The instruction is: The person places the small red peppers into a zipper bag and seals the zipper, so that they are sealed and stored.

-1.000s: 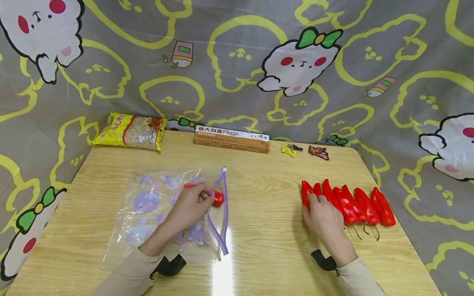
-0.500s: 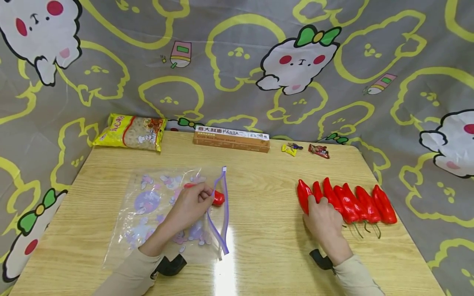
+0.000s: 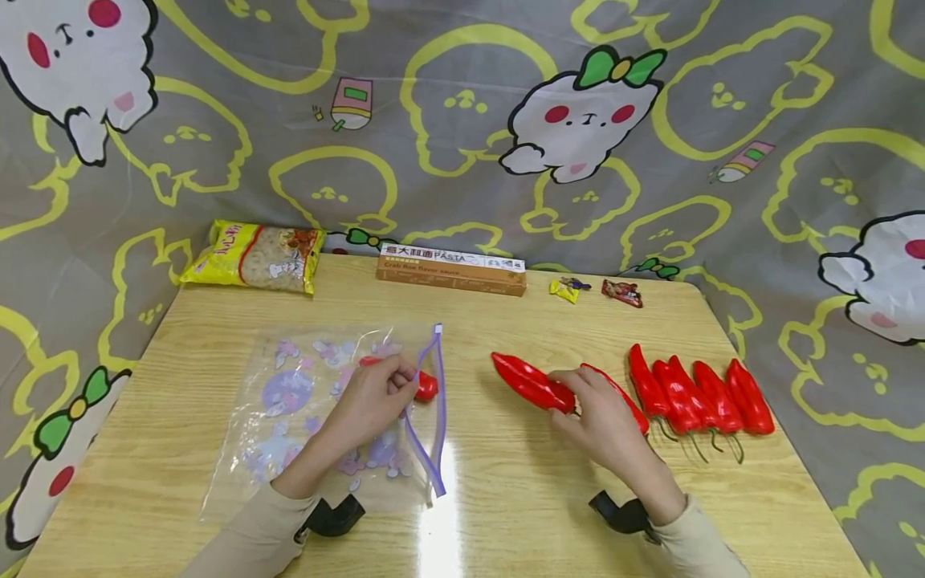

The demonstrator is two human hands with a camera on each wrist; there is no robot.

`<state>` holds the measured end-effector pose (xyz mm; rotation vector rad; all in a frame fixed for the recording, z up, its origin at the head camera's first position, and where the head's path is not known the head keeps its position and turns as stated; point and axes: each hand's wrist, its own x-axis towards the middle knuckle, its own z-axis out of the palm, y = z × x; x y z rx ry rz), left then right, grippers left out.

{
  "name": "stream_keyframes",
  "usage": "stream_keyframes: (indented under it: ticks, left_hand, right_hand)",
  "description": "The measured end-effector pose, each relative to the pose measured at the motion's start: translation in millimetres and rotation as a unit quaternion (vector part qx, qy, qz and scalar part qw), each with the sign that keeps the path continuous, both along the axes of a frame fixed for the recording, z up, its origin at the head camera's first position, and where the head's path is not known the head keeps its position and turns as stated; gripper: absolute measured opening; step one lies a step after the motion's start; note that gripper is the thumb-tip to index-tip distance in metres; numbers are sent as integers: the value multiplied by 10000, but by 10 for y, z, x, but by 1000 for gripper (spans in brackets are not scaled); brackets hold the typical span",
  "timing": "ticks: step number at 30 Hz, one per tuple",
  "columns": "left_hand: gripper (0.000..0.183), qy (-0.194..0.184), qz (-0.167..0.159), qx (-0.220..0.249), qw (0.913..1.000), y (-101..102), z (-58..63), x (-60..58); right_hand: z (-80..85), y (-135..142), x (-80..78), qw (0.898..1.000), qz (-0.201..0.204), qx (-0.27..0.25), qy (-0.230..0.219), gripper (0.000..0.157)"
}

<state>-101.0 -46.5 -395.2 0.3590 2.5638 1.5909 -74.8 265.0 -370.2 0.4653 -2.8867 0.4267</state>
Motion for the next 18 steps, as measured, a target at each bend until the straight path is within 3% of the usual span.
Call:
stream_keyframes:
  ticks: [4, 8, 18]
  left_hand:
    - [10, -39, -57, 77, 9999, -9, -7, 2]
    - [10, 12, -91, 74, 9999, -8, -12, 2]
    - [6, 179, 37, -103, 9998, 7, -10, 9]
  right_hand:
    - [104, -274, 45, 9960, 823, -313, -155, 39]
    - [112, -515, 59, 9893, 1415, -280, -234, 37]
    - [-155, -957, -56, 9794, 2018, 31, 120, 34]
